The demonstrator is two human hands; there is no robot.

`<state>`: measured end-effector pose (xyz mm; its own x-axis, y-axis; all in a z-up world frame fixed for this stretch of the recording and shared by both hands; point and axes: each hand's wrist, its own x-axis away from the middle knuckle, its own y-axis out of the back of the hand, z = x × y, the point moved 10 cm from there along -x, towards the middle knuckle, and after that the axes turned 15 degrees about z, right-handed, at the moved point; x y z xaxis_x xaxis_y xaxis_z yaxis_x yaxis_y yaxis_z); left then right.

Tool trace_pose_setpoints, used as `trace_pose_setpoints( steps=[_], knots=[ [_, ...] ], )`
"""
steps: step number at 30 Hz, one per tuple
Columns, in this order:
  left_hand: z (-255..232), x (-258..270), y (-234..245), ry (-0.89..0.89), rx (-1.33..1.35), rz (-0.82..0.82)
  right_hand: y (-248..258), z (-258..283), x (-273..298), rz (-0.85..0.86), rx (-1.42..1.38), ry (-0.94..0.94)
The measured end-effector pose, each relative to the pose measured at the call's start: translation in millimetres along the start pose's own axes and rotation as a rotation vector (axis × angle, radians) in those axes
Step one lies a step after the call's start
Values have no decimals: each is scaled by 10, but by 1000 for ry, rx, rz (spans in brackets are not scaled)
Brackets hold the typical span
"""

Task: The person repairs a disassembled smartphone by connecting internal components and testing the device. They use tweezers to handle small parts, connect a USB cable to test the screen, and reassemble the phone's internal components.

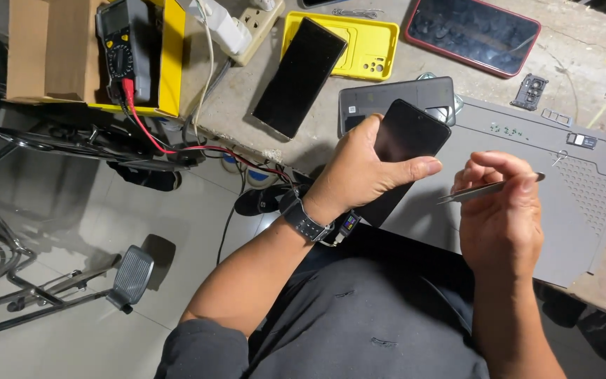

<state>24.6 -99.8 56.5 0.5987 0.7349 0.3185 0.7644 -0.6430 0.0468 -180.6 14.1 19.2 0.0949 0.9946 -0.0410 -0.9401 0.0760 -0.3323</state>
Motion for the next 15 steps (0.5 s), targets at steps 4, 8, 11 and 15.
trace_pose_setpoints(
  steps=[4,8,11,15],
  knots=[
    [45,-24,-1,3,-13,-2,-39,27,18,-24,28,-40],
    [57,-27,-3,45,-29,2,-40,-22,32,-23,-53,-62],
    [71,-30,1,72,-28,9,-10,-64,47,-21,-79,-66],
    [88,-53,-4,56,-20,12,34,-100,65,-65,-123,-95]
  ],
)
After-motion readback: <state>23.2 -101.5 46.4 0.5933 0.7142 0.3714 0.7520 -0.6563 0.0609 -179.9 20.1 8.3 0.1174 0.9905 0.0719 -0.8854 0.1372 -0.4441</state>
